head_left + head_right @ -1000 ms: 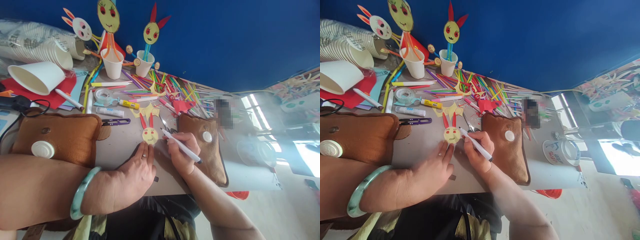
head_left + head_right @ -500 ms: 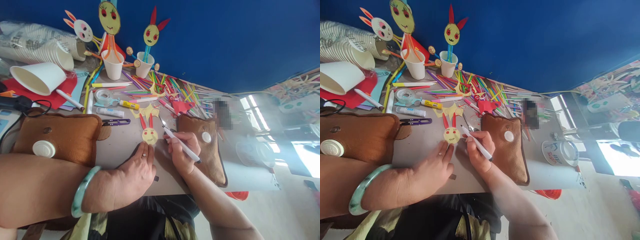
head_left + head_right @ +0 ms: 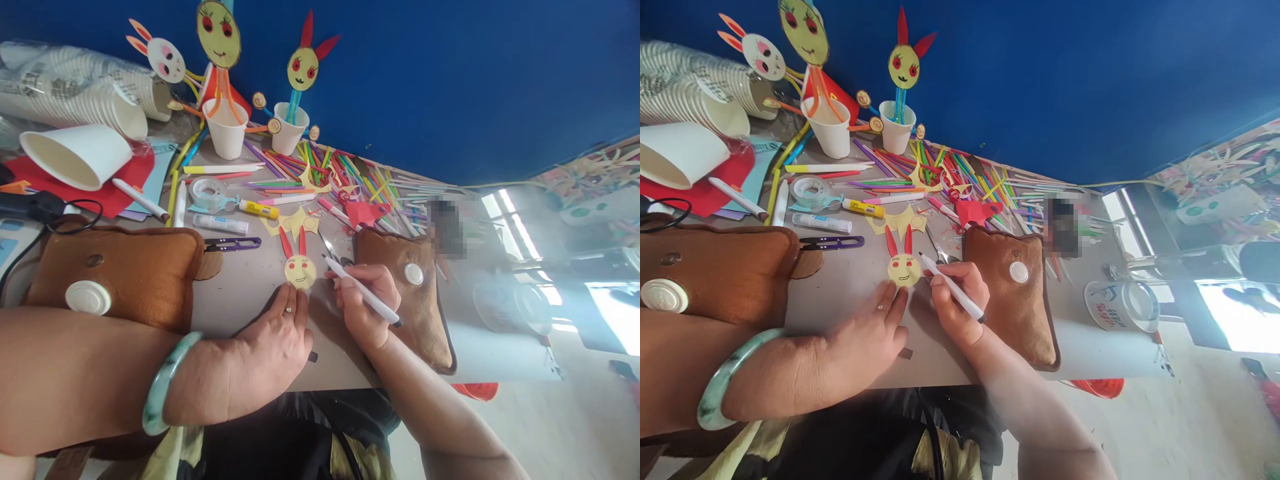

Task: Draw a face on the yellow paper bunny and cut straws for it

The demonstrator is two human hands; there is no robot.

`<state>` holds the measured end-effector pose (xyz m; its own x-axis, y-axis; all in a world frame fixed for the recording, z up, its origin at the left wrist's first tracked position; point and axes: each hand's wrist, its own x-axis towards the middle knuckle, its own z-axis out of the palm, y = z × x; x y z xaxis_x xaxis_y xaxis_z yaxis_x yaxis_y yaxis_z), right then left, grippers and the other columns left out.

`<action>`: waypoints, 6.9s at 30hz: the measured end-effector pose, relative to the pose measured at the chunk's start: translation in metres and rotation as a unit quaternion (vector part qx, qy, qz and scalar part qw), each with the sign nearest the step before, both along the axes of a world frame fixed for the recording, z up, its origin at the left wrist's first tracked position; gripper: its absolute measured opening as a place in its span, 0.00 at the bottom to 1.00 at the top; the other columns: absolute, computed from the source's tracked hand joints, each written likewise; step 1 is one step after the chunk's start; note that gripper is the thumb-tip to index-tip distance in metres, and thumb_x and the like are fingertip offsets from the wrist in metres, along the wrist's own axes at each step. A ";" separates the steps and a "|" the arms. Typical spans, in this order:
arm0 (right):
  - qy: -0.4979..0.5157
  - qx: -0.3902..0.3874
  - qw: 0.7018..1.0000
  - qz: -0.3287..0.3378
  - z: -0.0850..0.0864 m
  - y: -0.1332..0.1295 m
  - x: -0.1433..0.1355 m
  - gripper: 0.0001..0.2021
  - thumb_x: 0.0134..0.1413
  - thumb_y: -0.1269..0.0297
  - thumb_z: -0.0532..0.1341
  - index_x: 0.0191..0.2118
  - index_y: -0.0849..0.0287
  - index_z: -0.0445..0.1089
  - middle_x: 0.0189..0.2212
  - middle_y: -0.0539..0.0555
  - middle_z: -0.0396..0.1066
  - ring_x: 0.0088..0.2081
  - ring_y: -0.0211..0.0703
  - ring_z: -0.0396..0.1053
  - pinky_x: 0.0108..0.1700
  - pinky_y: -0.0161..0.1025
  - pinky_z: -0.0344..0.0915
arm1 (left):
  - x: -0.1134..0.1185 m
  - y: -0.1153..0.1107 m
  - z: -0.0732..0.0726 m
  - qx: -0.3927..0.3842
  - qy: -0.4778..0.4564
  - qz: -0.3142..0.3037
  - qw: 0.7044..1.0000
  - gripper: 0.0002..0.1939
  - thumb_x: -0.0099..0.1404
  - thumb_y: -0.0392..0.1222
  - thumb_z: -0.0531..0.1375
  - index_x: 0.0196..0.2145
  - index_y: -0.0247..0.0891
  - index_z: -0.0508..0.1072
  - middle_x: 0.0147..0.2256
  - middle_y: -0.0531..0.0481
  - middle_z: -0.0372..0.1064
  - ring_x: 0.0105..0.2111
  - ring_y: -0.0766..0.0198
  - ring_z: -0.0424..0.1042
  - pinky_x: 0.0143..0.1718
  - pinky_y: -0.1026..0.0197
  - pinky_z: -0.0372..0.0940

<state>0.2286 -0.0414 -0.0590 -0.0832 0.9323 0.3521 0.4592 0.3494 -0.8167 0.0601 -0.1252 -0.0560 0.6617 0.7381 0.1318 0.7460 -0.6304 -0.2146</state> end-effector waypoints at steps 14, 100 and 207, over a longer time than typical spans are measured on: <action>-0.032 0.008 0.999 0.037 0.011 -0.001 -0.007 0.02 0.53 0.65 0.61 0.34 0.52 0.67 0.24 0.49 0.75 0.23 0.40 0.71 0.25 0.36 0.67 | 0.001 -0.003 -0.009 0.024 0.002 0.006 1.000 0.22 0.61 0.50 0.57 0.45 0.30 0.72 0.54 0.25 0.67 0.56 0.37 0.66 0.63 0.32 0.39; -0.150 0.016 0.978 0.140 0.007 0.005 -0.018 0.02 0.51 0.68 0.62 0.32 0.56 0.69 0.24 0.48 0.74 0.23 0.35 0.70 0.27 0.32 0.67 | 0.000 -0.002 -0.004 0.007 -0.012 0.007 1.000 0.23 0.63 0.50 0.56 0.48 0.27 0.71 0.52 0.24 0.69 0.55 0.39 0.68 0.64 0.35 0.41; -0.153 0.009 0.982 0.114 0.010 0.005 -0.020 0.01 0.50 0.68 0.61 0.30 0.56 0.68 0.22 0.47 0.71 0.21 0.34 0.67 0.25 0.32 0.66 | 0.002 -0.001 -0.011 -0.014 -0.046 -0.007 0.999 0.21 0.61 0.46 0.58 0.47 0.28 0.72 0.52 0.26 0.69 0.55 0.41 0.68 0.64 0.36 0.44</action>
<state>0.2088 -0.0359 -0.0494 -0.3936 0.8707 0.2948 0.5904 0.4853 -0.6449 0.0623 -0.1260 -0.0671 0.6577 0.7335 0.1716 0.7531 -0.6454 -0.1277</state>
